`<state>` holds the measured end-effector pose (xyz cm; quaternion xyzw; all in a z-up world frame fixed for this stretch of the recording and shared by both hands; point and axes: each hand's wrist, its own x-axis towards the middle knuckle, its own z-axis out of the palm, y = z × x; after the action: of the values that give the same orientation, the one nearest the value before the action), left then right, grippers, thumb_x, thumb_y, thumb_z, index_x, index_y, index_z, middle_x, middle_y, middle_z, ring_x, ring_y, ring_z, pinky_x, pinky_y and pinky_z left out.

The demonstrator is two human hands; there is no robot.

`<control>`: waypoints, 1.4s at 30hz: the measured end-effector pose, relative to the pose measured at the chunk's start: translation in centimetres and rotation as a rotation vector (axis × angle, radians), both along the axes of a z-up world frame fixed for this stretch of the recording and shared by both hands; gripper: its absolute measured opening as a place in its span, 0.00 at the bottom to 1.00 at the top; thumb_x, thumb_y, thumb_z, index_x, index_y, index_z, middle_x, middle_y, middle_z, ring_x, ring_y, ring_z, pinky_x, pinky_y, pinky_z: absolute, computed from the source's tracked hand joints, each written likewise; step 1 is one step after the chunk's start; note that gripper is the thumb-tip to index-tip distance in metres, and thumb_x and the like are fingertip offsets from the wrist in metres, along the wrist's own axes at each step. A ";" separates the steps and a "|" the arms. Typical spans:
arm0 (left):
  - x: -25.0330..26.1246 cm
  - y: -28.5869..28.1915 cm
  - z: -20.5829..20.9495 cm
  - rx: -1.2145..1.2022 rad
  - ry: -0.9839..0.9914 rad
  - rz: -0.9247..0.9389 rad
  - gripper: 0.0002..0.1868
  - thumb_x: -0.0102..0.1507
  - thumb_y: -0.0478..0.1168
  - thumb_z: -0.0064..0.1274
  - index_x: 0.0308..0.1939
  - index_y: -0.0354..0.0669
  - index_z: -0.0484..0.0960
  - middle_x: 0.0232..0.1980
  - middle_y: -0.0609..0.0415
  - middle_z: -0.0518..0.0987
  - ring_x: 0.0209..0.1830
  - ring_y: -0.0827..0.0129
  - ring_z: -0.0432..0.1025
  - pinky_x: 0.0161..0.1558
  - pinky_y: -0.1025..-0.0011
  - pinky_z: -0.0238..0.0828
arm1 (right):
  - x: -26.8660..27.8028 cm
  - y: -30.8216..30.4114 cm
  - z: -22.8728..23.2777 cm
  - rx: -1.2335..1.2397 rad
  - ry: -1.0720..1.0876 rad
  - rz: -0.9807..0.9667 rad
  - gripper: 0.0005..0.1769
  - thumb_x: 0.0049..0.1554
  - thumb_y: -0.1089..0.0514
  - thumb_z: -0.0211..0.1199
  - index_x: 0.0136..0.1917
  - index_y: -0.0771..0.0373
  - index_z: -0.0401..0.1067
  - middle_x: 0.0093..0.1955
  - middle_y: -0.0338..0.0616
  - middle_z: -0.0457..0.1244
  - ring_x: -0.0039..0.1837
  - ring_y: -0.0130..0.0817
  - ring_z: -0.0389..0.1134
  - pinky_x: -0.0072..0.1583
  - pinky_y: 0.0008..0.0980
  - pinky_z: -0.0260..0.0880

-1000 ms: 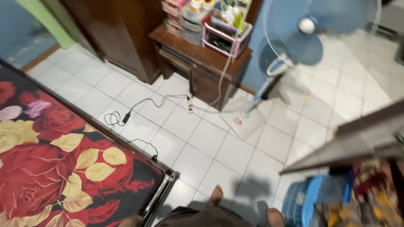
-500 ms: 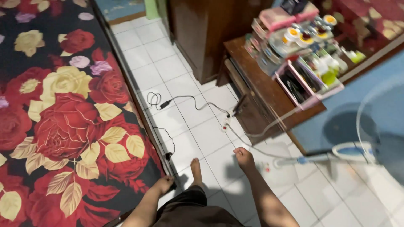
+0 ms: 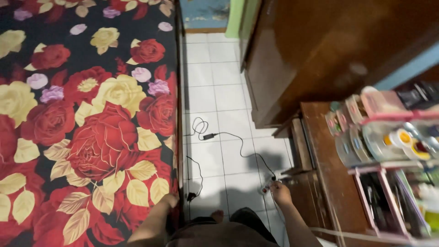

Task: The person picks up a handbag and a notebook from the bed and places them on a nearby dresser. They then pick up a phone and charger from the bed and place them on the dresser as well. Finally, the person smooths and tucks the floral bedsheet around the mattress edges.

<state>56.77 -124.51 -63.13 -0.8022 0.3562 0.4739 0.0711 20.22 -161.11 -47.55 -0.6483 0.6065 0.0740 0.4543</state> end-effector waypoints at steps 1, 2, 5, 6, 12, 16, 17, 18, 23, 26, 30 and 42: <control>0.9 -2.2 0.1 0.031 -0.003 0.149 0.54 0.63 0.34 0.38 0.76 0.34 0.10 0.52 0.35 0.82 0.50 0.55 0.80 0.57 0.71 0.73 | 1.6 -1.9 0.8 0.054 0.031 0.007 0.23 0.62 0.50 0.51 0.68 0.54 0.73 0.60 0.47 0.69 0.47 0.43 0.69 0.48 0.41 0.68; 1.4 -3.4 -0.3 0.032 -0.004 0.174 0.54 0.63 0.34 0.38 0.76 0.34 0.10 0.52 0.35 0.82 0.50 0.55 0.80 0.57 0.71 0.73 | 2.9 -3.5 1.0 0.055 0.030 0.032 0.23 0.62 0.50 0.51 0.68 0.54 0.73 0.60 0.47 0.69 0.47 0.43 0.69 0.48 0.41 0.68; 3.1 -6.9 -1.5 -0.019 0.021 -0.376 0.33 0.62 0.39 0.46 0.74 0.45 0.65 0.73 0.33 0.62 0.71 0.46 0.64 0.78 0.60 0.48 | 7.4 -8.8 1.4 0.065 -0.003 0.042 0.23 0.63 0.52 0.48 0.65 0.57 0.76 0.46 0.49 0.70 0.38 0.38 0.66 0.40 0.36 0.64; 3.7 -8.1 -1.9 -0.064 0.054 -0.156 0.33 0.57 0.49 0.52 0.68 0.52 0.72 0.72 0.47 0.68 0.69 0.59 0.68 0.70 0.72 0.57 | 9.2 -10.9 1.4 0.066 -0.001 0.063 0.21 0.64 0.53 0.49 0.63 0.59 0.77 0.49 0.50 0.70 0.40 0.41 0.68 0.41 0.38 0.66; 5.4 -13.3 -0.5 0.029 -0.036 0.079 0.21 0.57 0.48 0.45 0.47 0.44 0.85 0.53 0.46 0.83 0.55 0.58 0.78 0.52 0.66 0.75 | 17.4 -26.6 -5.9 -0.057 0.117 0.356 0.21 0.64 0.45 0.50 0.60 0.54 0.77 0.58 0.43 0.71 0.47 0.42 0.68 0.48 0.41 0.67; 7.3 -18.8 1.2 0.166 -0.078 -0.073 0.25 0.66 0.34 0.34 0.67 0.32 0.69 0.68 0.38 0.71 0.67 0.50 0.68 0.66 0.60 0.67 | 26.6 -35.6 -5.2 0.021 -0.044 0.386 0.15 0.63 0.50 0.56 0.56 0.51 0.81 0.50 0.38 0.73 0.49 0.34 0.71 0.50 0.33 0.69; 8.1 -20.8 2.1 0.168 -0.075 -0.048 0.25 0.66 0.34 0.34 0.67 0.32 0.69 0.68 0.38 0.71 0.67 0.50 0.68 0.66 0.60 0.67 | 30.0 -36.8 -3.5 0.023 -0.043 0.411 0.15 0.63 0.50 0.56 0.56 0.51 0.81 0.50 0.38 0.73 0.49 0.34 0.71 0.50 0.33 0.69; 9.0 -22.8 2.9 0.028 -0.037 0.408 0.30 0.64 0.46 0.35 0.68 0.37 0.71 0.71 0.38 0.69 0.71 0.50 0.66 0.69 0.61 0.64 | 33.3 -37.8 -1.9 0.002 -0.082 0.478 0.16 0.64 0.48 0.55 0.56 0.54 0.79 0.53 0.39 0.72 0.54 0.35 0.71 0.55 0.34 0.67; 10.4 -31.6 4.0 -0.176 0.037 1.132 0.27 0.66 0.55 0.46 0.66 0.54 0.79 0.65 0.46 0.79 0.51 0.55 0.81 0.41 0.64 0.82 | 47.2 -40.9 4.7 -0.081 -0.218 0.686 0.17 0.63 0.54 0.50 0.56 0.54 0.79 0.57 0.37 0.70 0.57 0.36 0.70 0.57 0.35 0.67; 12.2 -34.2 3.2 -0.072 0.134 1.077 0.27 0.66 0.56 0.46 0.67 0.59 0.77 0.72 0.50 0.74 0.73 0.54 0.67 0.71 0.64 0.62 | 53.7 -42.2 7.2 -0.078 -0.223 0.721 0.18 0.58 0.51 0.51 0.55 0.49 0.79 0.54 0.33 0.72 0.54 0.30 0.71 0.55 0.31 0.66; 16.4 -35.5 0.4 0.102 0.111 0.907 0.29 0.59 0.46 0.39 0.62 0.41 0.77 0.67 0.44 0.75 0.69 0.56 0.70 0.67 0.64 0.68 | 60.9 -45.7 7.7 -0.017 -0.312 0.761 0.16 0.60 0.55 0.51 0.54 0.53 0.79 0.52 0.36 0.71 0.52 0.32 0.69 0.53 0.31 0.66; 44.3 -52.5 0.1 0.035 -0.026 0.731 0.31 0.66 0.57 0.42 0.70 0.50 0.72 0.71 0.50 0.70 0.74 0.57 0.64 0.72 0.57 0.62 | 86.4 -59.7 -0.1 -0.143 -0.221 0.967 0.10 0.60 0.51 0.58 0.51 0.47 0.79 0.53 0.36 0.73 0.56 0.37 0.73 0.58 0.37 0.72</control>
<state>101.03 -177.01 -63.00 -0.8812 0.0367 0.4637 -0.0845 106.64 -220.80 -47.68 -0.8887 0.1886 0.1651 0.3839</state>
